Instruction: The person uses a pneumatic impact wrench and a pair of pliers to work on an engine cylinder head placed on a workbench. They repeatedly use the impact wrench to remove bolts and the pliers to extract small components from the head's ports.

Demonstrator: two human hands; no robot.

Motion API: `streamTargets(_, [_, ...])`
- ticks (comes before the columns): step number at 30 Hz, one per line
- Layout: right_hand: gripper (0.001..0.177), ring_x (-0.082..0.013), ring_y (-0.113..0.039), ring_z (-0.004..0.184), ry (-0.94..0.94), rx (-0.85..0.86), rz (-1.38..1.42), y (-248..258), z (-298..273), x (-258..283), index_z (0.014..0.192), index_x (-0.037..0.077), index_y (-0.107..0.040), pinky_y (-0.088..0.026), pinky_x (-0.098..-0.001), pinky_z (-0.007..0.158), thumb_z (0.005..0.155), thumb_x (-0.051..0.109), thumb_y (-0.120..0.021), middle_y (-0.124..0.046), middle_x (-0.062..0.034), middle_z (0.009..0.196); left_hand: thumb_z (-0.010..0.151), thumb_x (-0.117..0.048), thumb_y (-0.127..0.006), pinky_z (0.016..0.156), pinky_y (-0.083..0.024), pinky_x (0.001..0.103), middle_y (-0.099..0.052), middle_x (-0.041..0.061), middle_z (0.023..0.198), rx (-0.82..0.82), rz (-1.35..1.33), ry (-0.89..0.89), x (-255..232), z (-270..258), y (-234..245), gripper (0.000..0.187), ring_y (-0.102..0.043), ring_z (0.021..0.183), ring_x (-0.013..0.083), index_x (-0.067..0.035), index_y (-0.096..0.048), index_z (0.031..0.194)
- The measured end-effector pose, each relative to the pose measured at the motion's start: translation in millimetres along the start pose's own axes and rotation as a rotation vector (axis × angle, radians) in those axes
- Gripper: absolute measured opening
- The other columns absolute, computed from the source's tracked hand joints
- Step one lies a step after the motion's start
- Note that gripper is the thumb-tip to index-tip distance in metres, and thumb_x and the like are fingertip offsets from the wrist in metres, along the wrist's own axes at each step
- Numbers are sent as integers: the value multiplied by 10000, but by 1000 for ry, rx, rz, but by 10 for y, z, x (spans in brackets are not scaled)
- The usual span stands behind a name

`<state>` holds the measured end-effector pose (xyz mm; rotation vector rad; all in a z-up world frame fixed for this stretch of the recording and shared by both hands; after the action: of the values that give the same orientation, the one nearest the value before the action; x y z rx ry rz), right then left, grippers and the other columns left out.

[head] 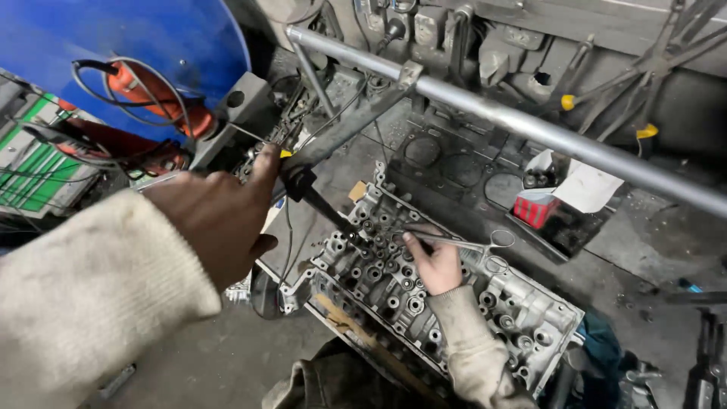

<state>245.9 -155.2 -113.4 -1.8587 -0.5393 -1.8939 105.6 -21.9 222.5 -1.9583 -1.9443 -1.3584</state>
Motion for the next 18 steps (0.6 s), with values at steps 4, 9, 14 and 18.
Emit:
streamTargets(4, [269, -217, -761, 890, -29, 172, 190, -231, -106, 339, 1216, -10, -684, -568, -323, 713, 996, 138, -639, -788, -148, 1013, 1057, -293, -413, 431, -561, 334, -630, 128, 800, -147, -48, -27, 21, 216, -166, 756, -669, 585, 198, -95, -51, 1691])
streamTargets(9, [363, -343, -792, 1050, 564, -318, 253, 457, 78, 1949, 1204, -31, -472, -631, -404, 729, 1158, 325, -417, -713, -309, 1217, 1142, -227, -278, 472, -566, 349, -653, 85, 658, -34, -147, -26, 52, 110, 114, 614, -674, 551, 180, -192, -29, 1702])
streamTargets(14, [402, -300, -674, 1204, 834, -164, 38, 184, 1333, 2624, 1242, -63, -494, -568, -403, 1031, 1221, 336, -450, -664, -206, 1259, 1083, -226, -433, 535, -586, 433, -658, 119, 699, -121, -69, 1, 54, 58, 227, 667, -700, 633, 240, -155, -135, 1675])
streamTargets(18, [330, -198, -687, 869, 584, 120, -209, -340, 1748, 2666, 1087, -15, -579, -558, -354, 833, 1183, 296, -527, -660, -107, 973, 1072, -257, -491, 606, -591, 505, -659, 136, 757, -257, -33, 4, 16, 77, 309, 634, -714, 706, 282, -144, -233, 1640])
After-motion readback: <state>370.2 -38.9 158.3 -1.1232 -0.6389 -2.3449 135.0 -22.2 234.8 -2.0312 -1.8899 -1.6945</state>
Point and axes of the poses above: each hand's wrist, its own z-axis towards the middle knuckle, its own y-axis out of the back of the hand, x = y × z, the point moved 10 cm from there along z, towards the middle knuckle
